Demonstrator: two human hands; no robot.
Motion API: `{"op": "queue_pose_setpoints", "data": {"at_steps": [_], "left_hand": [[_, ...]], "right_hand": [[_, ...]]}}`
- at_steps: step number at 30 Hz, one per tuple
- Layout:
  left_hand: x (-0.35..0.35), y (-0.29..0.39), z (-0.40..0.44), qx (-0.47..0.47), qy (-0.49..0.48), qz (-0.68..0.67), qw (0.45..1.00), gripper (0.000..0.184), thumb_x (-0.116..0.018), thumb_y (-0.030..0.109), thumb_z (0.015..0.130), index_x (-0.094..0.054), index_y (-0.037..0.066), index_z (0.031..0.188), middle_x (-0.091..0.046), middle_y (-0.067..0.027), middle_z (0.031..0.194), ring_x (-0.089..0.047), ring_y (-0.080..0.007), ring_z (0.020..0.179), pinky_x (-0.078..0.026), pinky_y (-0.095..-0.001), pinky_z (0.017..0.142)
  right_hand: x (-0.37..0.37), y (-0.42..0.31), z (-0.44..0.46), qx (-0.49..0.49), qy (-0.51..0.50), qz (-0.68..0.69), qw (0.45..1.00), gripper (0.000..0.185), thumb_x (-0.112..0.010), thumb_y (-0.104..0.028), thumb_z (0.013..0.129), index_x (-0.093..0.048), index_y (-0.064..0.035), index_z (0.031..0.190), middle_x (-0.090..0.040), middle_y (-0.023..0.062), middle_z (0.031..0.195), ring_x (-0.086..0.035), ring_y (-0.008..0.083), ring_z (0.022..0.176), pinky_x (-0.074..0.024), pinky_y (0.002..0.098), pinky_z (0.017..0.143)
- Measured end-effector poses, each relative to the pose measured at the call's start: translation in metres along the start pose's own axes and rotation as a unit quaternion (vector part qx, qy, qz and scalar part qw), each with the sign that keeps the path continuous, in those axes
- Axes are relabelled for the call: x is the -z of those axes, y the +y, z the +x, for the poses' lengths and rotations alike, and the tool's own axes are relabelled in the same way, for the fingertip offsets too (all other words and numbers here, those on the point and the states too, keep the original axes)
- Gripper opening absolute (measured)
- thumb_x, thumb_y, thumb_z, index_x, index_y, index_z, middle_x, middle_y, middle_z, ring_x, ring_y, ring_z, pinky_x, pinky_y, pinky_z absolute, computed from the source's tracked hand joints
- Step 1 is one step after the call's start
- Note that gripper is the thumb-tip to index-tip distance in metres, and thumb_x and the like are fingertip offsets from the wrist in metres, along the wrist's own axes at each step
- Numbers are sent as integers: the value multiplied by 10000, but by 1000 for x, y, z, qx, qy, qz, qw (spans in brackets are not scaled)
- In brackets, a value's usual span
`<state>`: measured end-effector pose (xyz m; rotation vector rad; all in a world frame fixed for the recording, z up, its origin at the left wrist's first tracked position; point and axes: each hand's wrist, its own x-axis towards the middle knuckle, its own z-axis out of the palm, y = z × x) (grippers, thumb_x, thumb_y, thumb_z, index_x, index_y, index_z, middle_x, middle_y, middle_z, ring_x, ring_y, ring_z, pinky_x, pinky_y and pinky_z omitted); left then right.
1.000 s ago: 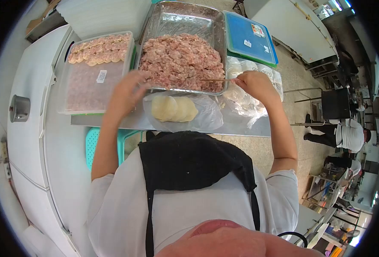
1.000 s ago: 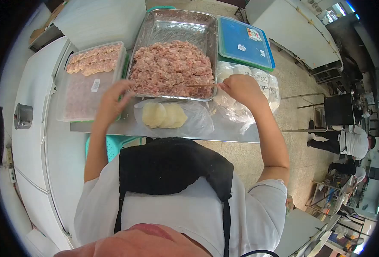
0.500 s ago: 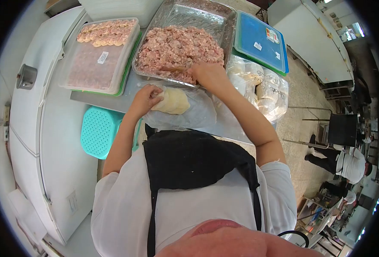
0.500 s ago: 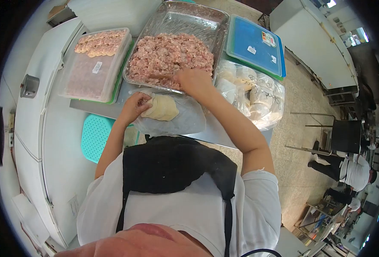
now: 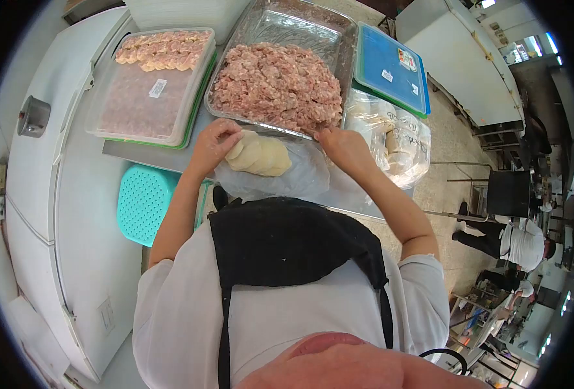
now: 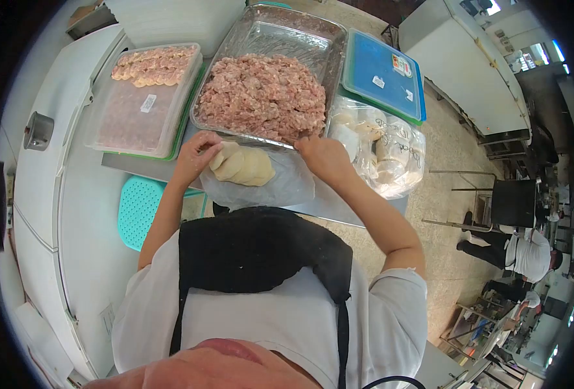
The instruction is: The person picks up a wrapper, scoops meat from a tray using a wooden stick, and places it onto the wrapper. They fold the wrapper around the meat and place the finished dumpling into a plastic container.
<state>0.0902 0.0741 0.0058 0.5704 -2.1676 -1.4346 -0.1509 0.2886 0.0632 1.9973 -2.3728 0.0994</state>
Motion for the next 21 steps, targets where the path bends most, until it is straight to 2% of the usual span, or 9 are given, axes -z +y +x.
{"op": "queue_pose_setpoints", "data": {"at_steps": [5,7,8,10,11,13,17,19,21], "left_hand": [[1,-16,7,122,32,-171,977,199,-646,202,893,-635,15,962,-619,-48,950,-585,-99,897,-467,-252,781],[-8,-6,7,213,59,-414,883,192,-620,209,912,-629,28,975,-624,-42,873,-597,-121,850,-474,-262,778],[-9,-12,7,212,60,-416,882,192,-620,209,912,-629,28,975,-624,-42,873,-597,-121,850,-474,-262,778],[-11,-24,4,20,17,-96,995,220,-555,226,948,-647,43,1027,-648,-72,872,-624,-195,847,-495,-311,793],[-11,-26,4,21,17,-97,995,220,-555,226,948,-647,43,1027,-648,-72,872,-624,-195,847,-495,-311,793],[-7,-18,9,-147,-80,39,985,231,-545,195,947,-656,56,1095,-662,-118,963,-626,-283,906,-502,-373,812],[1,-1,11,-93,-159,109,977,264,-543,196,942,-651,51,1135,-658,-151,1022,-614,-340,927,-498,-411,820],[4,0,16,-225,-76,113,965,258,-546,165,941,-636,30,1142,-654,-166,1061,-603,-362,947,-482,-394,862],[5,-6,18,-196,-74,110,972,252,-551,177,942,-641,32,1128,-656,-159,1056,-610,-340,961,-481,-393,864]], "right_hand": [[-5,-11,14,-70,-23,77,994,331,-521,-309,933,-616,-55,744,-653,166,740,-646,333,675,-495,466,559],[-3,-19,25,-68,-1,109,992,341,-520,-326,938,-620,-58,752,-658,166,743,-644,337,684,-494,466,565],[-2,-26,31,-72,18,125,989,329,-535,-331,935,-628,-61,772,-651,151,740,-639,341,700,-493,470,591],[12,-40,47,-75,35,141,987,318,-550,-335,933,-637,-63,793,-644,136,737,-635,344,716,-493,473,616],[25,-45,59,-61,67,104,990,310,-555,-331,929,-636,-65,791,-647,132,744,-636,336,711,-496,467,613],[29,-51,77,-45,98,65,992,303,-560,-327,925,-635,-67,789,-650,128,751,-638,327,707,-498,462,610],[16,-75,94,4,35,-21,999,277,-555,-316,924,-656,-80,818,-655,115,748,-658,305,720,-507,441,596],[3,-77,94,-4,-5,-10,1000,281,-544,-307,927,-652,-80,803,-654,118,740,-669,301,732,-512,433,590],[-10,-69,92,-65,-13,159,985,323,-547,-316,929,-652,-35,809,-646,133,712,-667,286,729,-503,410,627]]}}
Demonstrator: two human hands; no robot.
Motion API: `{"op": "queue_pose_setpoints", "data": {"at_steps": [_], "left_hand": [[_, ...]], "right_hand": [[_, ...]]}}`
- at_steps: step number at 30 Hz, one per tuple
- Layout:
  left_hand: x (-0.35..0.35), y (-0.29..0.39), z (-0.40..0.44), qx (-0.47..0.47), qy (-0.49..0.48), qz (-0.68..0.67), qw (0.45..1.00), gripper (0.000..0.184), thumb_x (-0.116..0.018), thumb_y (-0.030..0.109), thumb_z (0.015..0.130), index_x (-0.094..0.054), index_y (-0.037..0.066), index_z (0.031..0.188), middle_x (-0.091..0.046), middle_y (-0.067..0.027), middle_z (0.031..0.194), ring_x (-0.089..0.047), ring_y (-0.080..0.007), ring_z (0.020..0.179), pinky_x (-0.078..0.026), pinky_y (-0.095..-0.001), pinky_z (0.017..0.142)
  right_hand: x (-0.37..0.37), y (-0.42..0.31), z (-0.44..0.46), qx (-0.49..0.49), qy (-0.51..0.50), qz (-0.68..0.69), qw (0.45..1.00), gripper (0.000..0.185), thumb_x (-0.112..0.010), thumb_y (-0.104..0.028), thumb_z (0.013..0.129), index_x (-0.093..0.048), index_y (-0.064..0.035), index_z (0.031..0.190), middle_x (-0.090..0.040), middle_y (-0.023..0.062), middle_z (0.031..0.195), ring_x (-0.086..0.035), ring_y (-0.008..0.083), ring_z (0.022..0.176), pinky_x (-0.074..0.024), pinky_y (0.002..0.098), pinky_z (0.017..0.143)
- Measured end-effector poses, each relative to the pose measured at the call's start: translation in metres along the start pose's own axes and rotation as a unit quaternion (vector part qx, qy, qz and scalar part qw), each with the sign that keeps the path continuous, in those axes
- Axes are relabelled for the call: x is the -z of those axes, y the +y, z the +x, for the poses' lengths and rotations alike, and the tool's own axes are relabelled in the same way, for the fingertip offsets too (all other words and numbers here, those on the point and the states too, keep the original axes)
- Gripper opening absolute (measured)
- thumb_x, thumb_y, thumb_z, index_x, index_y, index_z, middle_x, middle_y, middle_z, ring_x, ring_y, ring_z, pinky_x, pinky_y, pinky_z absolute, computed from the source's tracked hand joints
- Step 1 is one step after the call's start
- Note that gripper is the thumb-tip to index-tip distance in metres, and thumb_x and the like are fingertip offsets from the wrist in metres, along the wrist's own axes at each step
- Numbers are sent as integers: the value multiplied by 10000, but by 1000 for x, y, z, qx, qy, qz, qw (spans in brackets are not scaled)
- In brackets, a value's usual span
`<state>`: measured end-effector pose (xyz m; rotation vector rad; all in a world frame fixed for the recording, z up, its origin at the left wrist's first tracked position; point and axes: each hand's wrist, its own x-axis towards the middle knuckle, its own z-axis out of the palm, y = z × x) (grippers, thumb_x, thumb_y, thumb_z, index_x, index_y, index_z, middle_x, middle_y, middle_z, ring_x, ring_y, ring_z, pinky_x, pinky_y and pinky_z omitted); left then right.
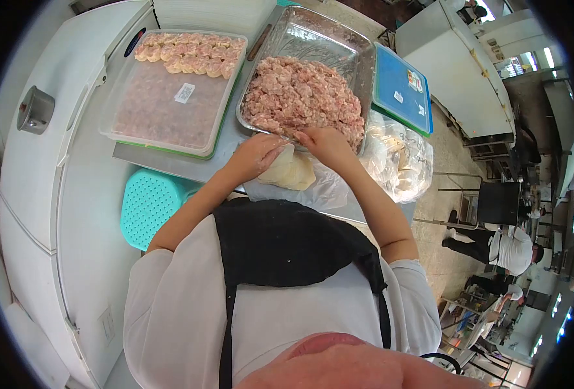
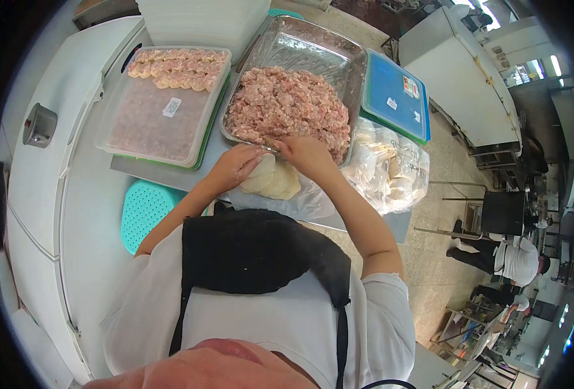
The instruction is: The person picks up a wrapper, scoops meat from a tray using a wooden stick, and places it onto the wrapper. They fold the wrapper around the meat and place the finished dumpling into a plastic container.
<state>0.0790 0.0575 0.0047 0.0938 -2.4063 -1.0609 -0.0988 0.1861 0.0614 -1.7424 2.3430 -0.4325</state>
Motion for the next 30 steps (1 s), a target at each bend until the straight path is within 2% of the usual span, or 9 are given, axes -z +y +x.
{"op": "queue_pose_setpoints", "data": {"at_steps": [5,7,13,16,20,21,22,24,30], "left_hand": [[3,-13,14,199,-2,-210,957,239,-574,206,949,-646,20,1079,-668,-129,1009,-623,-254,1017,-490,-381,874],[2,-19,35,300,107,-512,798,304,-526,238,974,-601,5,1154,-645,-124,1115,-614,-253,1046,-486,-386,893],[23,27,98,247,224,-717,612,540,-463,416,984,-470,-46,1265,-567,-179,1232,-545,-288,1173,-397,-429,1066],[41,34,110,273,216,-791,503,651,-405,509,978,-444,-66,1281,-541,-203,1261,-523,-310,1198,-386,-457,1071],[47,-5,101,253,265,-768,525,668,-357,533,984,-446,-66,1267,-540,-204,1250,-528,-324,1175,-396,-498,1052],[38,-66,87,19,83,-888,452,632,-352,518,990,-462,-50,1245,-545,-195,1235,-540,-318,1153,-415,-489,1036],[47,-50,91,19,84,-889,451,632,-352,518,990,-462,-50,1245,-545,-195,1235,-540,-318,1153,-415,-489,1036],[66,-18,100,217,335,-706,585,584,-356,488,998,-475,-36,1227,-558,-178,1202,-556,-310,1127,-443,-481,1009],[68,-9,97,255,354,-698,568,526,-381,444,1002,-477,-16,1238,-570,-142,1164,-564,-289,1110,-458,-474,991]], "right_hand": [[7,34,-3,-81,-40,253,963,350,-538,-323,944,-657,-9,846,-578,87,640,-577,191,635,-448,348,612],[16,36,-4,-113,-25,285,952,340,-541,-315,949,-661,-9,860,-549,64,624,-535,159,612,-428,330,597],[36,12,-7,-197,59,442,873,284,-564,-256,948,-687,-14,1032,-547,65,639,-546,177,620,-442,326,619],[17,16,-7,17,246,206,947,292,-571,-263,944,-681,-47,1105,-614,109,701,-615,278,670,-470,369,657],[65,23,-23,-34,99,35,994,290,-548,-299,945,-689,-63,1037,-665,173,824,-647,367,786,-494,450,704],[69,22,-27,-43,51,-11,998,292,-539,-312,944,-689,-68,996,-670,180,845,-650,370,805,-497,467,708],[66,19,-30,-43,50,-12,998,292,-539,-312,944,-689,-68,996,-670,180,845,-650,370,805,-497,467,708],[53,5,-31,-67,-40,-50,996,356,-523,-366,951,-635,-34,888,-649,185,797,-626,395,801,-483,496,712],[22,27,14,9,37,-215,976,329,-518,-379,934,-627,-86,835,-671,107,735,-682,283,706,-529,429,574]]}}
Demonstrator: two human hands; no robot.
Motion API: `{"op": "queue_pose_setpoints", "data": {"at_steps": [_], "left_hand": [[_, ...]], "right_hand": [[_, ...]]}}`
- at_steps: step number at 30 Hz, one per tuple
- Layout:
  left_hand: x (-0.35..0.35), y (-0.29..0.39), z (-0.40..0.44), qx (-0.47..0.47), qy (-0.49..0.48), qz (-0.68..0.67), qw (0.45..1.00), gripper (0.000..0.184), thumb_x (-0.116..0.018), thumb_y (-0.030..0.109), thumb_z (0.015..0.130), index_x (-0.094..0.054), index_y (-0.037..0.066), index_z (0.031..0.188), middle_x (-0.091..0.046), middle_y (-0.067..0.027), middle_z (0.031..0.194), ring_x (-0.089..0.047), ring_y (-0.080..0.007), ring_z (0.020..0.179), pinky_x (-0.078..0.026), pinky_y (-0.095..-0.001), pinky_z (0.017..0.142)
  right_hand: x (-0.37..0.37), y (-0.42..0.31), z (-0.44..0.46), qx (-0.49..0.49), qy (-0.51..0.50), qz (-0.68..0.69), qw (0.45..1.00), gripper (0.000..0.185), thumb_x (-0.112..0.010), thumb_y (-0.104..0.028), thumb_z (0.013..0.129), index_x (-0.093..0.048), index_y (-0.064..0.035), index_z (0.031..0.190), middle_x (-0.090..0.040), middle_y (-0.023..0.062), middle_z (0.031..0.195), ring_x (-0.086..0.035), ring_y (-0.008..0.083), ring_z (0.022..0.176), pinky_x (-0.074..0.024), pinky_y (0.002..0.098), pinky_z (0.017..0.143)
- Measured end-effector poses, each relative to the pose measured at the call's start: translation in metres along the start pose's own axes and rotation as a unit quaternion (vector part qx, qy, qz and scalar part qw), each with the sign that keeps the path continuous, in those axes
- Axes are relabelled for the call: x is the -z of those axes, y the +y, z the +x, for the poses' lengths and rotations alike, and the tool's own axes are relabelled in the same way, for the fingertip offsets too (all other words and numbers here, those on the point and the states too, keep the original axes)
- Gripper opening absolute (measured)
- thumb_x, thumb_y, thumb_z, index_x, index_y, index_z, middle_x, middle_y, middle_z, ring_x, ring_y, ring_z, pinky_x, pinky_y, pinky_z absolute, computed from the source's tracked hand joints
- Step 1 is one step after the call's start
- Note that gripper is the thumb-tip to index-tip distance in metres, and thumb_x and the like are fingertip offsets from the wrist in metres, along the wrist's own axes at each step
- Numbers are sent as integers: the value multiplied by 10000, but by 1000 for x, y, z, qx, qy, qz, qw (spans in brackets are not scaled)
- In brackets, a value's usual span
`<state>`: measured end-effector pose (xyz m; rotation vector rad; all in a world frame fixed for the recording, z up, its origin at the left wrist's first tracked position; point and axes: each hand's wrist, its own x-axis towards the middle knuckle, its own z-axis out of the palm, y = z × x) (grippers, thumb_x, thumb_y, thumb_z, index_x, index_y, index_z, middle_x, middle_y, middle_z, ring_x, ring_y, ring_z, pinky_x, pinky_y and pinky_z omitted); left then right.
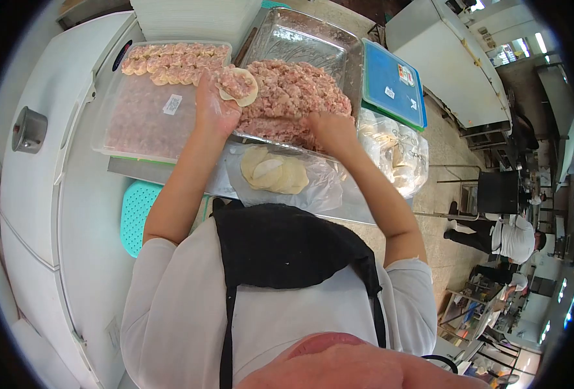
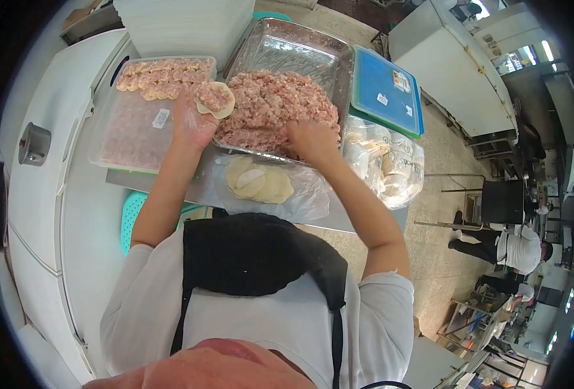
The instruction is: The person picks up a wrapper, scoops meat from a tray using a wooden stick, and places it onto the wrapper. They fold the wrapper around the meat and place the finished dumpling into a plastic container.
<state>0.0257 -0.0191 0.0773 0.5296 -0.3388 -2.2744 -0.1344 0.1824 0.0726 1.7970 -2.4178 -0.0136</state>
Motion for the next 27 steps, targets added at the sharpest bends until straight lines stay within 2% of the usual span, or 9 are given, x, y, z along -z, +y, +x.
{"op": "queue_pose_setpoints", "data": {"at_steps": [9,13,15,17,20,22,23,25,27], "left_hand": [[20,-1,-4,16,18,23,999,517,-403,428,1002,-469,-19,1255,-570,-130,1125,-575,-263,1051,-478,-454,947],[18,-7,-6,31,4,25,999,526,-399,431,1004,-481,-33,1236,-587,-125,1074,-586,-257,994,-492,-437,914],[21,-20,0,72,-19,18,997,556,-453,466,976,-483,-5,1269,-573,-143,1189,-566,-290,1085,-458,-461,981],[10,-38,-2,85,-35,-2,996,585,-453,494,967,-482,-2,1276,-575,-138,1192,-561,-286,1098,-450,-443,991],[-32,-51,-19,99,-54,-8,994,670,-443,576,940,-475,7,1294,-548,-143,1257,-513,-311,1174,-397,-494,1029],[-58,-48,-40,98,7,-3,995,677,-438,599,934,-556,-33,1145,-591,-138,1101,-547,-310,1085,-435,-516,962],[-47,-55,-29,87,-24,7,996,728,-429,654,904,-518,18,1248,-472,-166,1359,-429,-374,1256,-324,-658,1003],[-41,-63,-24,95,-54,9,994,689,-464,626,903,-520,22,1231,-486,-165,1342,-444,-367,1245,-341,-634,1008],[-45,-72,-22,107,-83,13,991,651,-498,598,902,-522,27,1214,-500,-165,1325,-458,-359,1235,-358,-610,1013]], "right_hand": [[13,49,31,-46,-34,-45,997,269,-519,-296,924,-656,-79,846,-689,135,795,-682,296,764,-538,432,618],[84,45,2,-73,-59,-30,995,243,-522,-258,915,-685,-96,837,-687,130,813,-670,324,796,-527,445,672],[103,37,-16,-108,-75,-13,991,238,-533,-257,916,-698,-96,861,-685,138,840,-663,333,820,-520,443,699],[107,32,-27,-44,11,238,970,261,-557,-256,939,-696,-70,1057,-674,188,976,-642,345,921,-506,408,779],[75,10,-29,-14,16,253,967,257,-600,-211,918,-667,-61,1115,-661,180,1034,-633,334,935,-498,371,796],[81,11,-31,45,77,284,955,243,-612,-197,904,-662,-67,1102,-649,158,921,-633,340,854,-498,398,754],[95,19,-40,3,39,184,982,230,-619,-185,893,-664,-69,1087,-627,148,871,-626,342,815,-494,418,731],[124,13,-52,-32,38,56,997,205,-628,-164,871,-662,-92,1061,-576,127,770,-611,345,731,-481,460,664],[106,14,-54,-10,77,105,991,211,-626,-168,875,-657,-84,1067,-593,133,802,-616,353,754,-486,452,664]]}}
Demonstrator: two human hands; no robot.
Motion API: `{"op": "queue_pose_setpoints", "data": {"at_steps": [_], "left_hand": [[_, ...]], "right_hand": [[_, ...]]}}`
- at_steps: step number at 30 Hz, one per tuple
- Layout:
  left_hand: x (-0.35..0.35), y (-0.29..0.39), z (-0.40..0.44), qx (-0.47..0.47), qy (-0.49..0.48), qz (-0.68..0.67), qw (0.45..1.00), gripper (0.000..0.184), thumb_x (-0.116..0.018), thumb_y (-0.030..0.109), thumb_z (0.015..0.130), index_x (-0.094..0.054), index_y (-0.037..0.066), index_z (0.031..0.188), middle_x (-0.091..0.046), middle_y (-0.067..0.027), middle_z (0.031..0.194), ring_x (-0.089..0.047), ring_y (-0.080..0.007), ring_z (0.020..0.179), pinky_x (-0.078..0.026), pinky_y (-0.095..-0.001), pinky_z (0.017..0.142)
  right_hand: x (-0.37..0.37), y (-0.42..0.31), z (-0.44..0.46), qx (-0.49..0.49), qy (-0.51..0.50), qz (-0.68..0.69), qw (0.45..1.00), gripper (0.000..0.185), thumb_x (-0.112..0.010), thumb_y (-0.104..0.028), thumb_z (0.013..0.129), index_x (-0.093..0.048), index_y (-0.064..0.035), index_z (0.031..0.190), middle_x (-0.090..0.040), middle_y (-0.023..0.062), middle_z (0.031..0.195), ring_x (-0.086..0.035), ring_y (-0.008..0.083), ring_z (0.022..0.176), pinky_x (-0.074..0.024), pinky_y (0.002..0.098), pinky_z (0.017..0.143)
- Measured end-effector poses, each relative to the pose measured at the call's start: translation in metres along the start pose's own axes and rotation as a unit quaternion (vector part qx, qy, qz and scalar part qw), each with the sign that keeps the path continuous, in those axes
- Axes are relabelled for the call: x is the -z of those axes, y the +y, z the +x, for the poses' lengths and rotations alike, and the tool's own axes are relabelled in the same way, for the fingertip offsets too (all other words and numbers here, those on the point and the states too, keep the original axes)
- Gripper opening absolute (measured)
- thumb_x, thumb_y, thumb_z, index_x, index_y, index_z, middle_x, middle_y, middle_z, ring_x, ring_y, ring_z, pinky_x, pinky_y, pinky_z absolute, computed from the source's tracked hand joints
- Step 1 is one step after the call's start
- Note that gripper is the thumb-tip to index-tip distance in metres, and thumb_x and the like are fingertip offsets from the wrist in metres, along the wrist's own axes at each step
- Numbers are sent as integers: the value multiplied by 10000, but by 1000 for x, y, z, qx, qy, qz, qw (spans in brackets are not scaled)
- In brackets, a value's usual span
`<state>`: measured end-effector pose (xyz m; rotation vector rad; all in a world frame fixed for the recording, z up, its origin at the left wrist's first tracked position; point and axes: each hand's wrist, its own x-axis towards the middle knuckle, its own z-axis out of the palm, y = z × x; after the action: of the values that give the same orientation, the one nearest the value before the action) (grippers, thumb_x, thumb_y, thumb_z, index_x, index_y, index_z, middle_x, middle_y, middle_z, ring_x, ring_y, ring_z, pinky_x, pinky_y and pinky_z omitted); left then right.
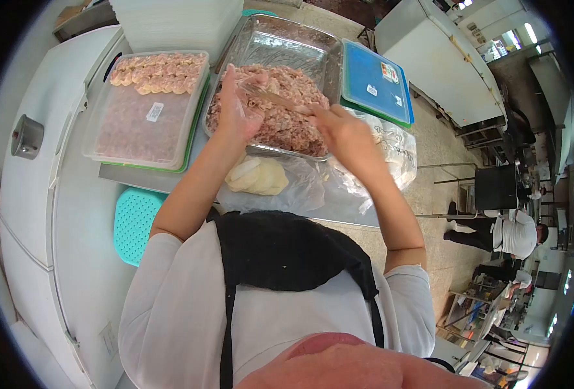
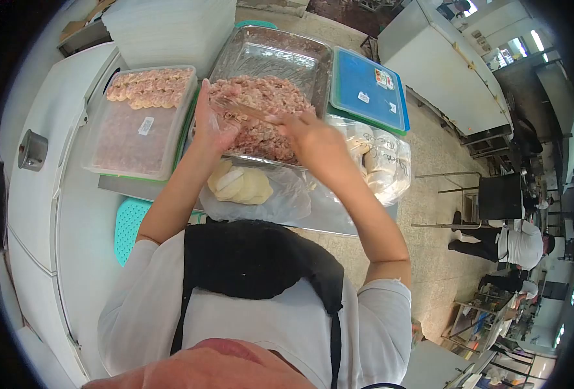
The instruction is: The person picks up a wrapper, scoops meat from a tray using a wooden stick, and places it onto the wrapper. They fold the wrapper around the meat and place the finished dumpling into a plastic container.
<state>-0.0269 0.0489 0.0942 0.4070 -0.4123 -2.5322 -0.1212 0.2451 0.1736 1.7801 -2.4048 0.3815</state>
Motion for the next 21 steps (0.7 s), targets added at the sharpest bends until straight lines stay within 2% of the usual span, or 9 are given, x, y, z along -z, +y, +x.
{"op": "queue_pose_setpoints", "data": {"at_steps": [3,5,6,9,11,14,15,17,21], "left_hand": [[0,-9,4,-24,66,-18,997,542,-558,483,910,-503,26,1196,-531,-160,1278,-525,-335,1161,-430,-550,973],[11,-9,7,-49,-72,-26,996,486,-631,325,893,-482,28,1248,-561,-158,1215,-576,-301,1077,-485,-517,915],[3,-9,0,-54,-73,-22,996,486,-631,326,893,-482,28,1248,-561,-158,1215,-576,-301,1077,-485,-517,915],[-30,-7,-31,-56,-173,251,951,544,-677,191,859,-439,39,1325,-568,-142,1208,-597,-264,1051,-518,-458,872],[-39,-6,-38,-175,-163,555,797,620,-734,94,801,-449,69,1351,-581,-120,1217,-606,-215,1071,-522,-351,870],[-50,-7,-39,-290,-254,691,611,588,-768,84,761,-524,75,1296,-593,-84,1228,-593,-192,1092,-494,-312,898],[-50,-6,-37,-291,-251,693,610,588,-768,84,761,-524,75,1296,-593,-84,1228,-593,-192,1092,-494,-312,898],[-44,-3,-34,59,-227,620,748,553,-803,128,721,-589,94,1229,-609,-78,1211,-566,-209,1116,-453,-357,953],[-26,-5,-33,-184,-287,763,549,513,-820,193,696,-627,88,1159,-628,-84,1166,-563,-240,1099,-430,-391,963]], "right_hand": [[-24,24,-9,18,28,92,995,242,-616,-156,886,-640,-61,1107,-632,163,873,-628,369,818,-504,402,676],[-7,55,-10,14,-33,213,976,258,-579,-169,931,-627,-31,1144,-667,142,882,-647,322,816,-500,358,694],[-26,77,-15,-1,7,308,951,284,-538,-218,976,-632,-25,1162,-625,50,751,-585,182,693,-457,300,630],[-2,85,-22,-111,-104,479,865,319,-512,-268,1000,-649,-25,1156,-519,-28,693,-459,78,636,-398,257,572],[10,83,-26,-103,-140,470,865,320,-516,-270,998,-649,-34,1167,-477,-36,680,-417,66,622,-369,239,558],[22,81,-31,-55,-164,436,883,320,-530,-268,991,-647,-37,1179,-446,-33,666,-393,59,618,-356,226,555],[23,82,-32,-19,-151,410,899,320,-539,-263,986,-644,-32,1181,-457,-22,665,-410,65,627,-372,231,566],[17,82,-33,-7,-155,400,904,328,-562,-270,970,-639,-25,1173,-577,66,829,-532,144,752,-430,278,678],[-18,97,-28,28,-175,396,901,334,-613,-281,936,-644,-41,1166,-683,176,1056,-661,218,911,-488,314,805]]}}
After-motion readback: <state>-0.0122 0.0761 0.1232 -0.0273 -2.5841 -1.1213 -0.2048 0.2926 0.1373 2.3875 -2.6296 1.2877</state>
